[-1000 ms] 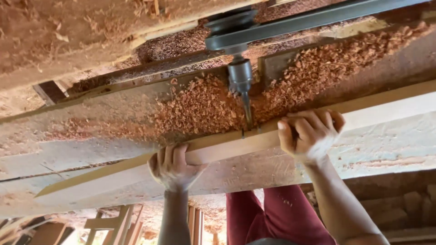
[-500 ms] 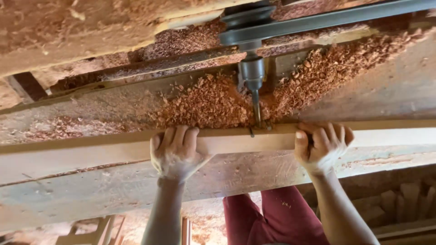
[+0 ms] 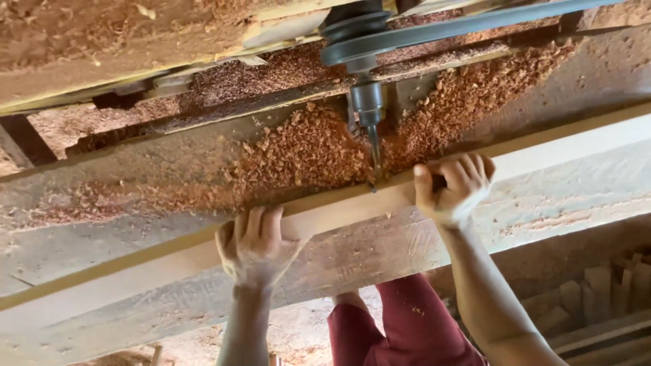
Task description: Using a drill press to create holes in a wooden plank.
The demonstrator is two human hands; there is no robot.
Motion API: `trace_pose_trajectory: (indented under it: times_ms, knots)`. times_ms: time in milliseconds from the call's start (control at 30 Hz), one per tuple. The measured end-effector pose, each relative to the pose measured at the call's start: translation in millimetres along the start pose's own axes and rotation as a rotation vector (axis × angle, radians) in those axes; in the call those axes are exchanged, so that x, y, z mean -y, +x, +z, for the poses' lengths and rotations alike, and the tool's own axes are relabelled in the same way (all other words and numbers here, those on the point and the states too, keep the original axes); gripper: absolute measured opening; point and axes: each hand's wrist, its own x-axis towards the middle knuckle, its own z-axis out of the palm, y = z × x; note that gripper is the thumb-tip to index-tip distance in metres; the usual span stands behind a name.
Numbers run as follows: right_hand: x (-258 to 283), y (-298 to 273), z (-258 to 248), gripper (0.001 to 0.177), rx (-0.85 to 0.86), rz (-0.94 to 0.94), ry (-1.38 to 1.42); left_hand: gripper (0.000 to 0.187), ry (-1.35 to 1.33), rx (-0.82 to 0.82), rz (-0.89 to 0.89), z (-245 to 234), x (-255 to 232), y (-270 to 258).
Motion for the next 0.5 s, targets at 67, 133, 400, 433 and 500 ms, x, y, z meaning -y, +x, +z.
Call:
trace_pose_trajectory:
  times_ms: [67,133,400,433,500]
  knots:
    - [7.3,4.4,-4.6,0.039,0.019,-0.001,0.001,0.008,-0.004,0.013,0.009,-2.4,-0.2,6.3]
    - [12.5,8.0,-8.5,0.038,0.039,-0.002,0.003,0.007,-0.009,0.026,0.016,-8.4,-2.2,15.3]
    - [26.2,28.4,-13.7,0.039,0.031,0.013,0.043,0.047,-0.028,0.096,0.006,2.7,0.5,8.2]
    - [25.4,29.0,-9.2,0.039,0.036,0.016,0.049,0.047,-0.024,0.104,0.004,9.2,5.0,2.5]
    - [22.7,28.3,-5.7,0.040,0.020,0.029,0.013,0.033,0.007,0.052,0.022,22.6,10.9,-9.5]
